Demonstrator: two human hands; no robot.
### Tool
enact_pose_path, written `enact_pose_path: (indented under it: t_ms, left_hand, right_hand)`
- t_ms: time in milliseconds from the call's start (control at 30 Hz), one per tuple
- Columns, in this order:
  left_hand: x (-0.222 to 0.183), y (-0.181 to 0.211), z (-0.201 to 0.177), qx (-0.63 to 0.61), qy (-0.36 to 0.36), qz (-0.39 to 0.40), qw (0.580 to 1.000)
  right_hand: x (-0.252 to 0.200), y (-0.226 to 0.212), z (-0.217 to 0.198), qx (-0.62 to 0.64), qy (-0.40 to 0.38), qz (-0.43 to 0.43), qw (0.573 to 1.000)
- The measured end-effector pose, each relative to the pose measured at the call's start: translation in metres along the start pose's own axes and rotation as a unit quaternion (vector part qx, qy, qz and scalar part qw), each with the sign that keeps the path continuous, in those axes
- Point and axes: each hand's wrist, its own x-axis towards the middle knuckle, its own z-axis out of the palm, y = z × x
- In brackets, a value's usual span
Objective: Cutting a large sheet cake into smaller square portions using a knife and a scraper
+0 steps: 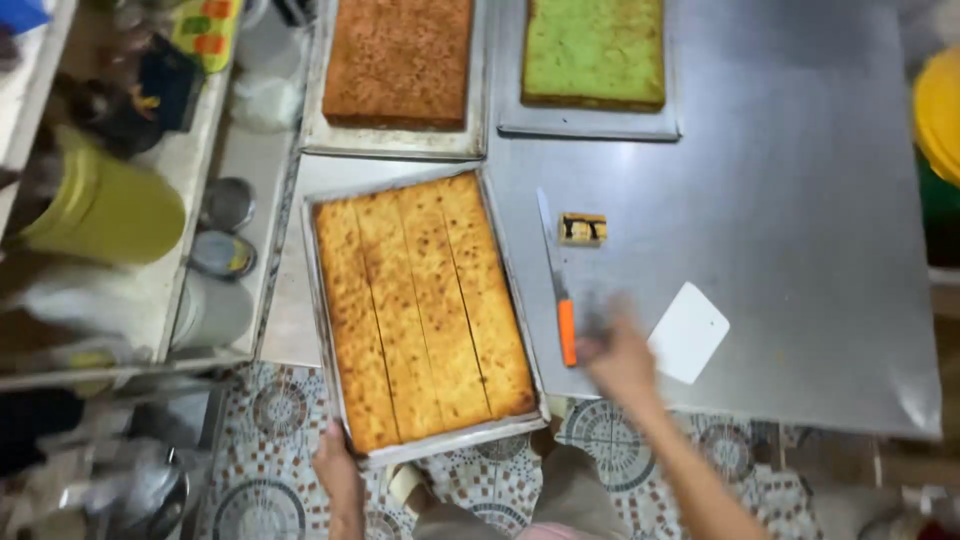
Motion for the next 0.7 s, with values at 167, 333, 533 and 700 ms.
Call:
enact_pose_path:
  t_ms: [167,333,533,700]
  left_hand:
    - [-0.072,-0.09,0.067,0.047,0.194,-0.138,0.97]
    - [-0.188,0.039,0.161,-0.351,0.169,-0.284,0.876]
    - [-0.215,0.03,0.185,-0.144,-0.132,-0.258,0.946]
    - [-0.202,0.058,0.19,-0.034,-0.378,-0.191,0.905]
  right_hand:
    - [0.104,0.062,0.072,-0.209,0.023,-0.214,0.954]
    - [0.135,0.066,0.023,-0.17,0.034,-0.229,0.958]
    - [0.162,0.07,-0.027,-0.176,0.057,-0.238,0.953]
    - [0.118,0.086,-0.024,-0.035,0.1,-0.27,0.957]
